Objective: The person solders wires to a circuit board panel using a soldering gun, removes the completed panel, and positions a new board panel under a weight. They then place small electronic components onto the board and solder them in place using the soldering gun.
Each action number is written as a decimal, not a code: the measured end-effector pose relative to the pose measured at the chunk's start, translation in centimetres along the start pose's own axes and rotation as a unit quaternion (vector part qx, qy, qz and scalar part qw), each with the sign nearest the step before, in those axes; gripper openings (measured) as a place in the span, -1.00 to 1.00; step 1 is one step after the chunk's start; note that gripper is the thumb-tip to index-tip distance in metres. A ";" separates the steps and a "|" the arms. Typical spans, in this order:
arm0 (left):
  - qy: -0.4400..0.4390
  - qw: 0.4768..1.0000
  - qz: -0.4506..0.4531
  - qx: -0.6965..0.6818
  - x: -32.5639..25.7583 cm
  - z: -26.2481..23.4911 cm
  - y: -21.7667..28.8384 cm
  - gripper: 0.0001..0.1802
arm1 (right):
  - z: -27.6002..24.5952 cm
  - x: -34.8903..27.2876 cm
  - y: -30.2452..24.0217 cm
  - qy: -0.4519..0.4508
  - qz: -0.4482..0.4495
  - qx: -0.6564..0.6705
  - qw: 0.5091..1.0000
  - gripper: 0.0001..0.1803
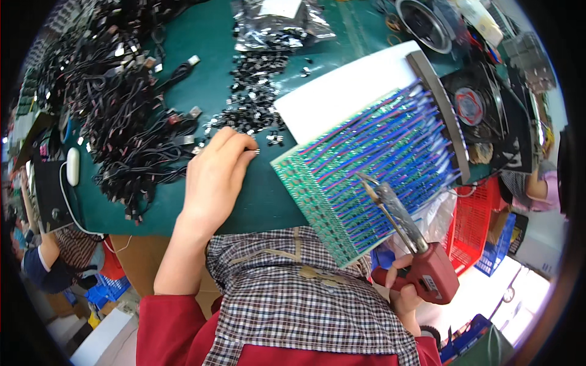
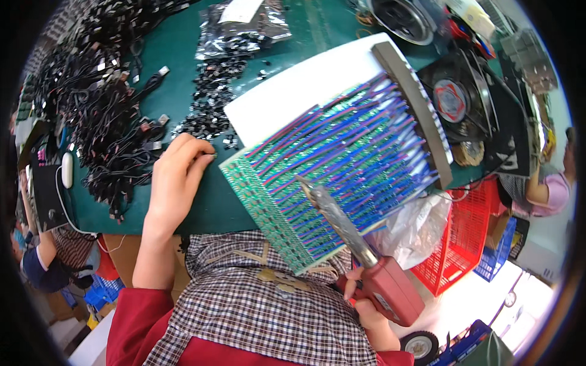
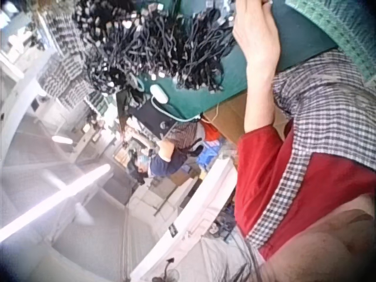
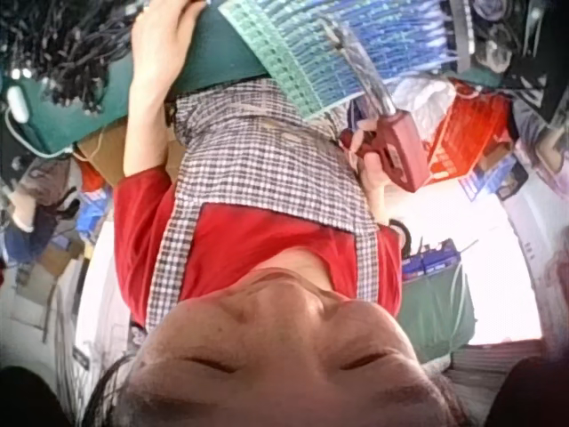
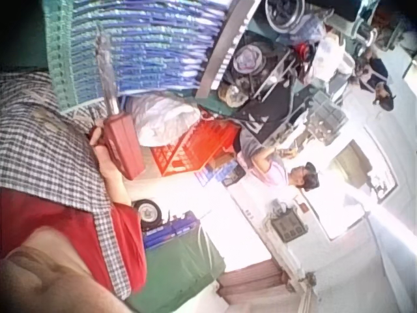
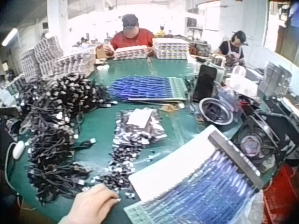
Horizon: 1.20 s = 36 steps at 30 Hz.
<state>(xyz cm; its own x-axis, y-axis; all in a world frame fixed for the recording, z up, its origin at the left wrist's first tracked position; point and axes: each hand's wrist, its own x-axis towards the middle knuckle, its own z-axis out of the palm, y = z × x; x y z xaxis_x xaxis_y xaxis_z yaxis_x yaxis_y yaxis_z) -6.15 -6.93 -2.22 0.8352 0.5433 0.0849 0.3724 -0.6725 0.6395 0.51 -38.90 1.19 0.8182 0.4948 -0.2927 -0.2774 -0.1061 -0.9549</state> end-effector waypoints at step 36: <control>0.048 0.889 -0.200 -0.409 -2.9 0.6 0.4 -0.86 | -1.3 -1.1 0.8 -0.051 0.010 0.039 0.998 -0.33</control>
<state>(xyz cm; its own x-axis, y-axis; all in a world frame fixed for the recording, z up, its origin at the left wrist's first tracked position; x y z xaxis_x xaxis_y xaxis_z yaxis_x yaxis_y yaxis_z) -8.18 -9.09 -2.68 0.6491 0.7232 -0.2358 0.1806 0.1547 0.9713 0.06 -40.62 0.67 0.7573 0.5792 -0.3015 -0.3346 -0.0523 -0.9409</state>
